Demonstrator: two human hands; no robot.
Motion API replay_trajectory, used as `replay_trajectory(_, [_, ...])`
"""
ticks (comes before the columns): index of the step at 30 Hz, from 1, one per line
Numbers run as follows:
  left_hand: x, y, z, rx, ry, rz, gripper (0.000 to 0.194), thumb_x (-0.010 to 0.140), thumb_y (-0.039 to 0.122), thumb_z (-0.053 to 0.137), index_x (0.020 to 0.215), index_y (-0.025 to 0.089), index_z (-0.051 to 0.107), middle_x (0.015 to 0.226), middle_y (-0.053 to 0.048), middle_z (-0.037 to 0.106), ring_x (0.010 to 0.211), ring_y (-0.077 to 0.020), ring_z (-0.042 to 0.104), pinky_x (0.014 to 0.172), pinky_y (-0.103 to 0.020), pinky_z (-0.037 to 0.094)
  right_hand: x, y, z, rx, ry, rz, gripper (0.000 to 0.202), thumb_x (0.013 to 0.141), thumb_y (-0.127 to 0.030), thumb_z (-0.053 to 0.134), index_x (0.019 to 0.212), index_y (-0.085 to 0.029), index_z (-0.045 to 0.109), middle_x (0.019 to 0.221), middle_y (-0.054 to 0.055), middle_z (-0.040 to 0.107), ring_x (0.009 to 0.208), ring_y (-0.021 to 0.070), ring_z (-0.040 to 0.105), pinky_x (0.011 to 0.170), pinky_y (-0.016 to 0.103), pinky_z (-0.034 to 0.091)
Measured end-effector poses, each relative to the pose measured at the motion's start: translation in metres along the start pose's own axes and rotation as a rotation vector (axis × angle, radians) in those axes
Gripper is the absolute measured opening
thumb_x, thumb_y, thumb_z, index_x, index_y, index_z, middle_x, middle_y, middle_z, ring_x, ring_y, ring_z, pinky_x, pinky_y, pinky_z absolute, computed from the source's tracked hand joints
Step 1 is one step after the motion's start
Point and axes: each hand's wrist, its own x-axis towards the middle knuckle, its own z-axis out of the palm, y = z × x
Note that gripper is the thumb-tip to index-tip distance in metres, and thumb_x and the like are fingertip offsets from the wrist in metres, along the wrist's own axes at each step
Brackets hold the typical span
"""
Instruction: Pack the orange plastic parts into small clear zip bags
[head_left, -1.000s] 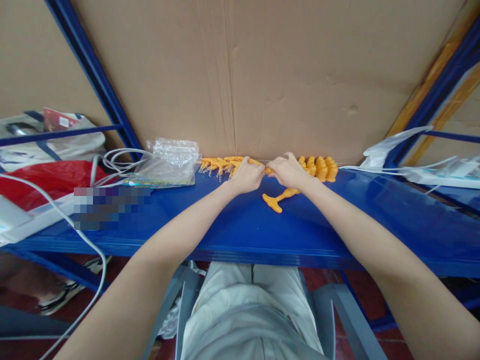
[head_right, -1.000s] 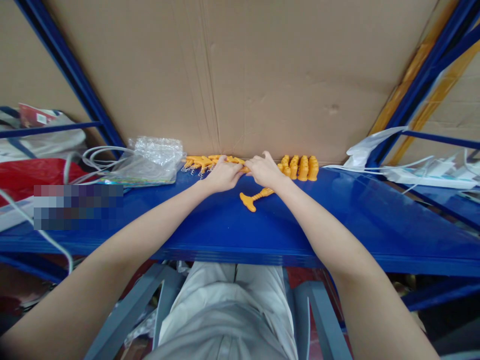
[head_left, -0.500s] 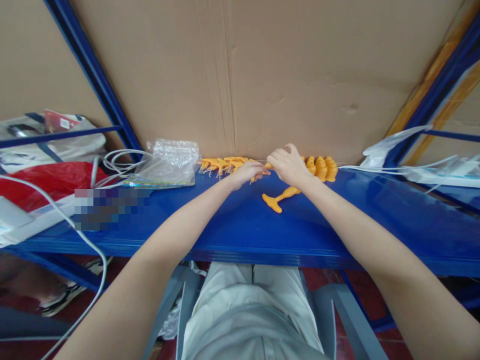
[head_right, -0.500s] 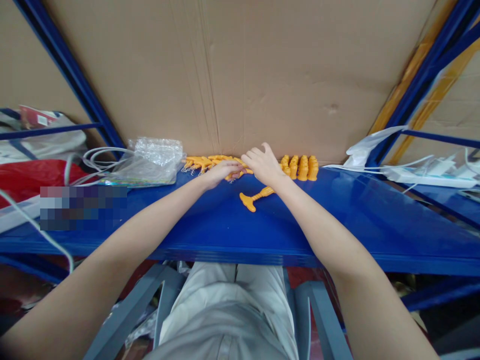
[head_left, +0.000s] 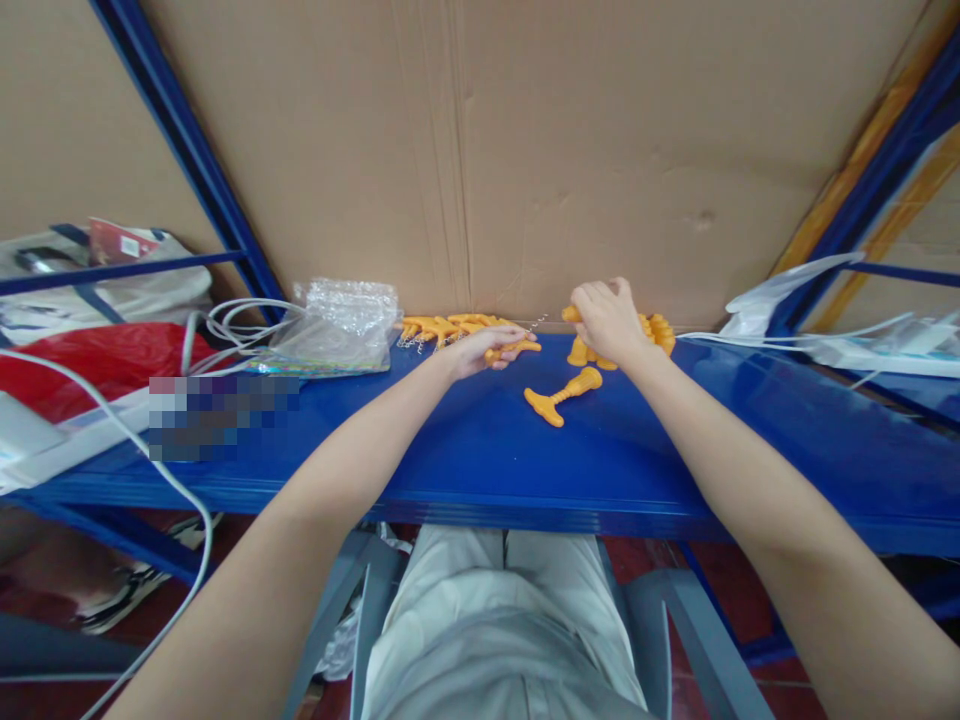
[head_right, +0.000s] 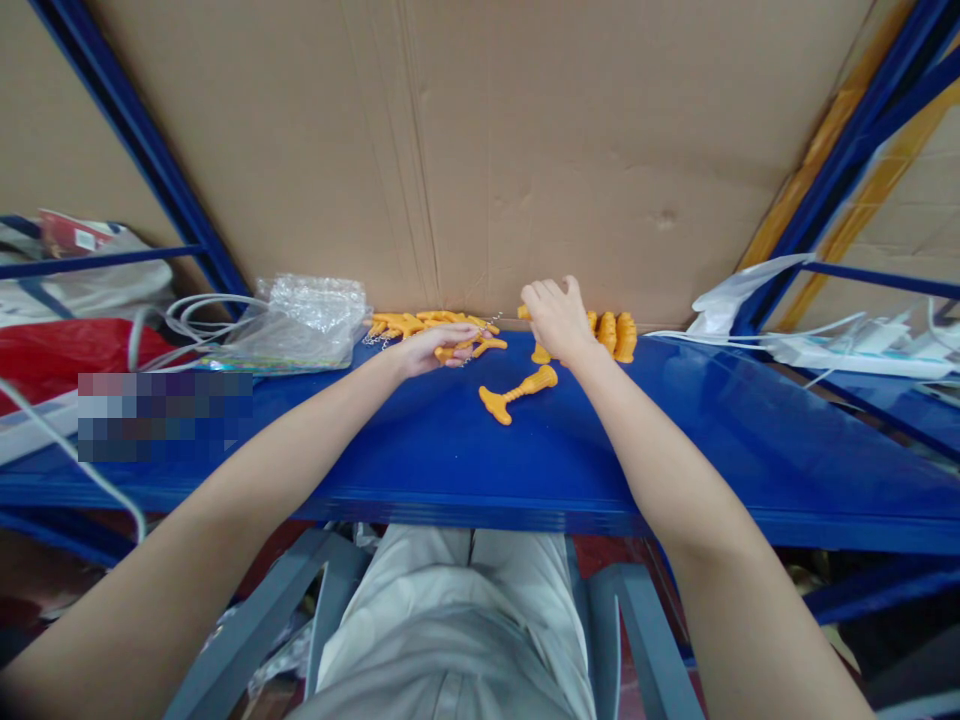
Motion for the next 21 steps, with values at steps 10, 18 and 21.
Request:
replay_trajectory(10, [0.011, -0.013, -0.013, 0.220, 0.369, 0.234, 0.005, 0.090, 0.015, 0.062, 0.092, 0.014, 0.066, 0.069, 0.000, 0.064, 0.061, -0.0081, 0.057, 0.059, -0.018, 0.045, 0.004, 0.015, -0.021, -0.014, -0.608, 0.446, 0.037, 0.087, -0.044, 0.062, 0.106, -0.014, 0.073, 0.106, 0.019, 0.072, 0.104, 0.0340, 0.066, 0.090, 0.045, 0.044])
replay_trajectory(18, [0.015, -0.014, -0.019, 0.666, 0.588, 0.382, 0.013, 0.083, 0.018, 0.067, 0.095, 0.014, 0.072, 0.074, -0.002, 0.067, 0.072, -0.0142, 0.060, 0.067, -0.023, 0.045, -0.001, 0.025, -0.007, 0.026, -0.769, 0.410, 0.039, 0.080, -0.043, 0.072, 0.106, -0.014, 0.075, 0.098, 0.018, 0.074, 0.103, 0.0323, 0.067, 0.088, 0.042, 0.047])
replay_trajectory(21, [0.017, -0.017, -0.020, 0.625, 0.603, 0.361, 0.018, 0.086, 0.016, 0.063, 0.102, 0.014, 0.070, 0.060, 0.003, 0.058, 0.057, -0.0118, 0.054, 0.058, -0.022, 0.041, -0.005, 0.033, 0.008, 0.041, -0.731, 0.377, 0.048, 0.077, -0.052, 0.074, 0.103, -0.013, 0.075, 0.092, 0.020, 0.073, 0.104, 0.0365, 0.066, 0.091, 0.050, 0.045])
